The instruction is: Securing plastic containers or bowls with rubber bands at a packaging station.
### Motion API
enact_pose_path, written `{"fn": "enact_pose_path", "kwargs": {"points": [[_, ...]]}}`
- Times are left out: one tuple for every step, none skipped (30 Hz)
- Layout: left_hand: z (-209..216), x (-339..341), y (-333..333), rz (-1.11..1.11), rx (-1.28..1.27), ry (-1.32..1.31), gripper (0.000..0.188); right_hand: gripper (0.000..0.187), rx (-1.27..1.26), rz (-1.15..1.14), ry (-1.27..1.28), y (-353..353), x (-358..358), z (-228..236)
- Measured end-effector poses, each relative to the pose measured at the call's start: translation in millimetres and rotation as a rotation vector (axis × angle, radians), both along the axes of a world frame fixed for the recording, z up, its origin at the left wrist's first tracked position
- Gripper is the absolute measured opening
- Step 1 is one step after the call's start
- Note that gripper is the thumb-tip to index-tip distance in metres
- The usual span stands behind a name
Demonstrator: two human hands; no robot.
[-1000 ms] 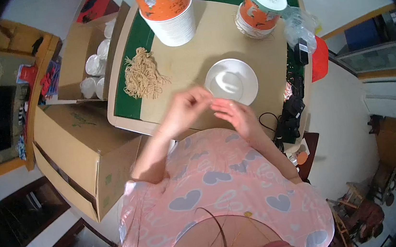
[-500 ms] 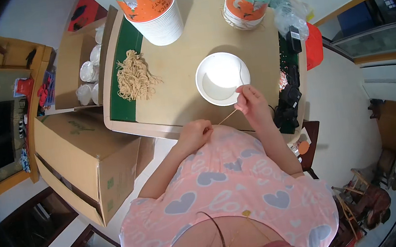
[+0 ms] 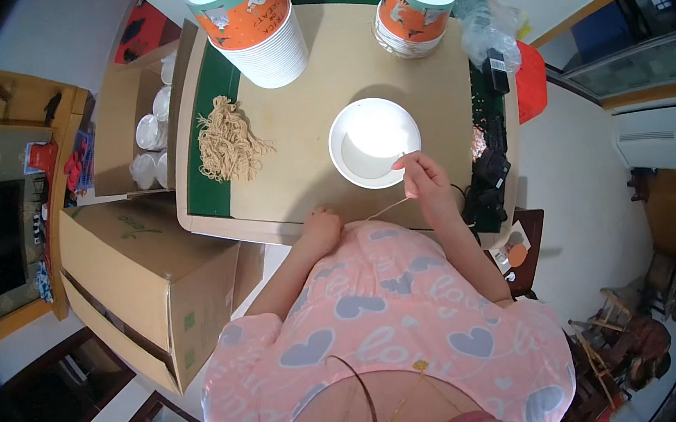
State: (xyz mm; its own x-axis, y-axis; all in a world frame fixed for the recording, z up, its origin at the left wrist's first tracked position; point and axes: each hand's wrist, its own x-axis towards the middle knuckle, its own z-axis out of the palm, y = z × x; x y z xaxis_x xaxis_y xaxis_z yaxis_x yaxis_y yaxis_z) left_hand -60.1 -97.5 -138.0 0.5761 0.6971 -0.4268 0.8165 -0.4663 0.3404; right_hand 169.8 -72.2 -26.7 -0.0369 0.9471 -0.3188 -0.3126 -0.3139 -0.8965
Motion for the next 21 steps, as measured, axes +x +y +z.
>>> {"fn": "enact_pose_path", "kwargs": {"points": [[8,1,3,0.05,0.073,-0.16,0.017,0.021,0.012,0.05,-0.134,-2,1,0],[21,2,6,0.1,0.144,-0.32,0.02,0.021,0.008,0.044,-0.132,-5,-1,-4],[35,7,13,0.094,0.139,-0.319,0.02,0.02,0.212,0.025,-0.353,-8,-4,-12],[57,16,25,0.304,-0.037,-0.509,0.027,0.019,0.422,0.018,-0.567,-9,-7,-17],[73,24,34,0.512,-0.217,-0.701,0.035,0.019,0.422,0.023,-0.566,-12,-8,-15],[82,30,41,0.518,-0.217,-0.7,0.035,0.017,0.388,0.101,-0.666,-14,-8,-12],[88,35,45,0.584,-0.309,-0.755,0.038,0.016,0.354,0.182,-0.767,-16,-9,-8],[94,40,50,0.644,-0.405,-0.808,0.043,0.013,0.34,0.202,-0.812,-16,-10,-4],[101,45,54,0.645,-0.406,-0.806,0.043,0.013,0.338,0.203,-0.81,-17,-12,-6],[107,49,58,0.643,-0.511,-0.765,0.041,0.012,0.363,0.198,-0.852,-17,-12,-7],[110,52,59,0.639,-0.615,-0.723,0.039,0.012,0.388,0.193,-0.894,-17,-13,-8],[103,56,58,0.639,-0.617,-0.722,0.039,0.012,0.386,0.193,-0.894,-17,-13,-8],[93,59,56,0.63,-0.653,-0.807,0.036,0.011,0.422,0.192,-0.912,-16,-13,-7],[85,60,54,0.619,-0.689,-0.893,0.033,0.011,0.457,0.191,-0.93,-17,-14,-6],[79,59,52,0.62,-0.691,-0.891,0.033,0.011,0.455,0.191,-0.929,-18,-14,-7],[78,58,52,0.629,-0.755,-0.915,0.029,0.012,0.413,0.202,-0.903,-19,-13,-7],[77,58,52,0.639,-0.818,-0.939,0.026,0.012,0.37,0.213,-0.877,-20,-12,-8],[79,58,51,0.637,-0.821,-0.937,0.026,0.012,0.368,0.211,-0.877,-21,-11,-11],[81,59,50,0.647,-0.858,-0.963,0.023,0.011,0.304,0.188,-0.793,-23,-11,-16],[84,59,49,0.657,-0.896,-0.989,0.021,0.011,0.242,0.165,-0.707,-24,-10,-22],[85,59,48,0.656,-0.897,-0.988,0.021,0.011,0.241,0.164,-0.708,-24,-9,-27]]}}
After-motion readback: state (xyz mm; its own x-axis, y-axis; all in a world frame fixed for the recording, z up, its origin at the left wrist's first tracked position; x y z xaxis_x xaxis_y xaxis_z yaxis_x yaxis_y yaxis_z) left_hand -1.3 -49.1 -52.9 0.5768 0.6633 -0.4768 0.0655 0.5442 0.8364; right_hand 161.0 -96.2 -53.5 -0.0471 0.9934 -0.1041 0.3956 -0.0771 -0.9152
